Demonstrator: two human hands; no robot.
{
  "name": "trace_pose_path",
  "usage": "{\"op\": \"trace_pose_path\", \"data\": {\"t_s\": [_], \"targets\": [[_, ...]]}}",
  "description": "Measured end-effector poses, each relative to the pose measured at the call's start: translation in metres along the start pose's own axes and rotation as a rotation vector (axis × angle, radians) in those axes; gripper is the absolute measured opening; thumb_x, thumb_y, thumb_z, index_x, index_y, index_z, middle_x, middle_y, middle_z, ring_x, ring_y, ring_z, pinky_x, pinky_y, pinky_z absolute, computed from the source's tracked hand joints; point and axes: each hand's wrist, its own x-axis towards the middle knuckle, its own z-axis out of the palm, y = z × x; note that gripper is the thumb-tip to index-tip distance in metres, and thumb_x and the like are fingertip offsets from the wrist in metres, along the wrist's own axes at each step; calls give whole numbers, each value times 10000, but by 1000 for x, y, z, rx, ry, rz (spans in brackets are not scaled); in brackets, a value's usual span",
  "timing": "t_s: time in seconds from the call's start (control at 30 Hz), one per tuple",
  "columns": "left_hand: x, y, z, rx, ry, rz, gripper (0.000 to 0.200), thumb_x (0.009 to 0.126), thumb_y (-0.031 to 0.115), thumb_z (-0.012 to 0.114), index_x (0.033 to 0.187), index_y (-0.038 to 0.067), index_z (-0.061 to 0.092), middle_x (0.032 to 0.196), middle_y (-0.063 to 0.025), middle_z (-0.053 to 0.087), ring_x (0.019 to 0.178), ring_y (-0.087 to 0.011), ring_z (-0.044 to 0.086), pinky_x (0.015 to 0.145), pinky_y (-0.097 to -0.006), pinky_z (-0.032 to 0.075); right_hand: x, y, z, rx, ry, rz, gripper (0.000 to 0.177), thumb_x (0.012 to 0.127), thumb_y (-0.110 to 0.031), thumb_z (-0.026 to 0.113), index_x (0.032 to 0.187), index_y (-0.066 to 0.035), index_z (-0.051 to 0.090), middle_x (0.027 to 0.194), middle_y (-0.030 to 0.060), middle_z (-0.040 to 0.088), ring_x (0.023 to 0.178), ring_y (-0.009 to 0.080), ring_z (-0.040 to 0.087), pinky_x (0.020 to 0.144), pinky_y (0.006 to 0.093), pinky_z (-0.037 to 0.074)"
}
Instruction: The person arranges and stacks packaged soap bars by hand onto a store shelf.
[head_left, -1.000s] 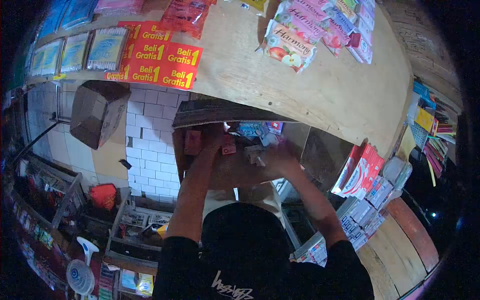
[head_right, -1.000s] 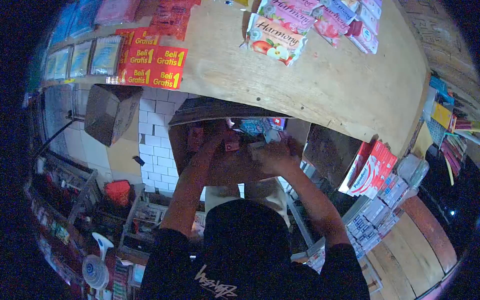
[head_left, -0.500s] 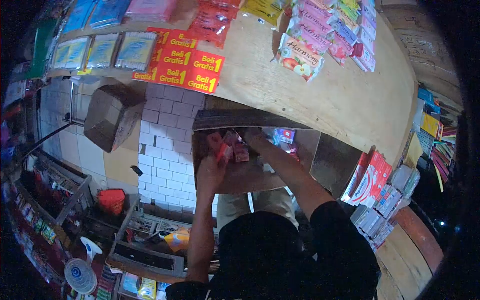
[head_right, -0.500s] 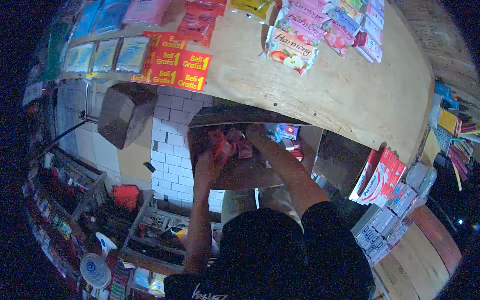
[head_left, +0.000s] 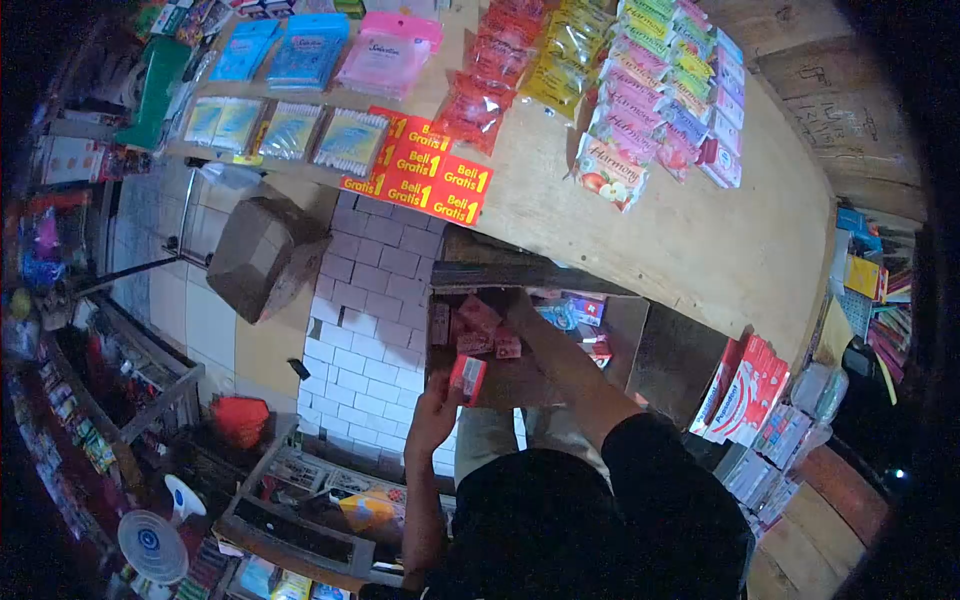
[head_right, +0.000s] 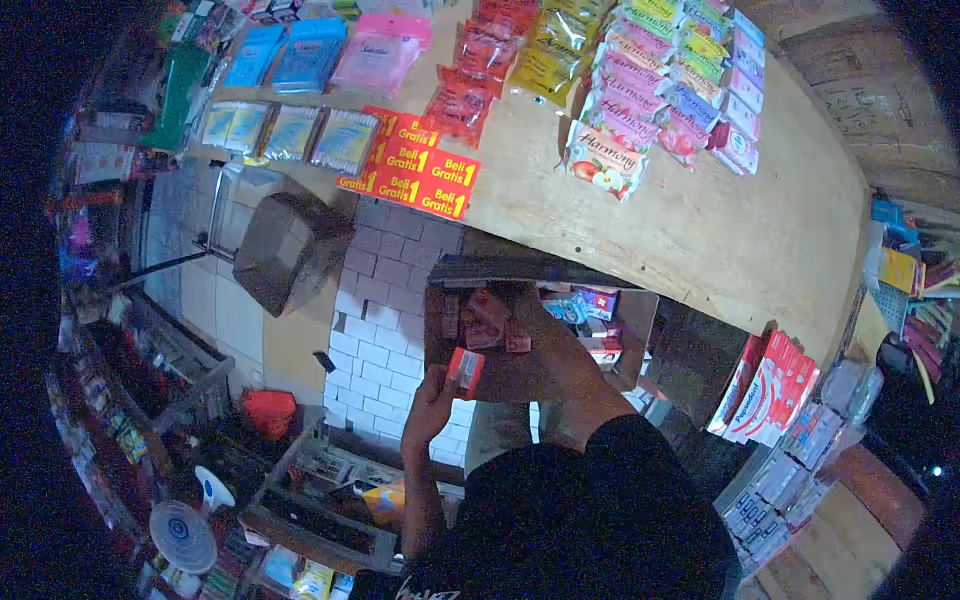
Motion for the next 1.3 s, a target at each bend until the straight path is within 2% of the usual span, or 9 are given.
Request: {"op": "trace_pose_path", "data": {"t_s": [0.53,0.67,0.73,0.8,0.87,1.0,1.1,1.2,1.3], "targets": [[-1,-8,17,212,21,112,292,981,267,492,1095,-1,505,962,-259,626,934,-453,605,744,-468,486,-61,-3,6,105,238,-179,434,926,-225,519,1320,-50,468,1226,192,553,1145,375,514,1002,469,407],[-4,-2,21,178,11,145,317,992,299,480,1096,0,508,927,-242,630,883,-408,634,733,-438,489,-90,0,-30,-704,-173,-243,502,889,-194,547,1338,-19,406,1258,211,524,1166,412,498,957,475,439],[-6,41,21,128,-72,96,367,1011,298,469,1212,-6,514,1119,-161,607,995,-201,564,882,-353,443,-136,-59,-89,286,-124,101,534,888,-181,556,1357,-13,365,1285,228,496,1195,407,481,940,486,445],[-8,58,28,59,-95,171,385,1011,315,470,1230,2,520,1136,-140,598,1015,-178,549,900,-347,436,-173,-75,-103,619,-28,187,554,890,-178,569,1365,-13,337,1309,233,471,1210,395,474,933,482,447],[12,34,35,-69,-184,161,396,1009,348,468,1227,25,540,1155,-87,583,1054,-147,522,922,-321,425,-179,-44,-105,257,117,64,559,896,-184,586,1362,-21,324,1329,226,448,1211,378,477,937,463,446],[31,59,62,-131,-208,136,409,1013,413,419,1141,48,553,1028,-46,591,960,-176,570,847,-315,467,-207,-13,-135,407,317,-197,382,982,-225,510,1285,-49,360,1255,136,459,1057,274,559,881,352,484],[17,128,76,-637,-568,-63,411,1010,438,407,1165,75,523,983,-24,578,872,-141,573,761,-311,492,-256,-80,-194,1363,390,120,310,1005,-209,470,1266,-67,383,1154,99,499,971,189,563,758,273,501],[70,91,104,-747,-706,-269,368,1009,421,419,1185,110,502,952,-18,578,807,-124,577,691,-309,495,-255,-48,-229,1470,543,130,328,1005,-218,479,1288,-69,409,990,46,560,855,123,554,652,245,483],[85,116,124,-599,-725,26,309,997,380,462,1166,130,530,1066,-27,594,950,-155,589,748,-308,485,-234,-7,-263,1182,702,41,330,1004,-223,486,1290,-63,454,972,40,581,795,111,551,665,254,479]]}}
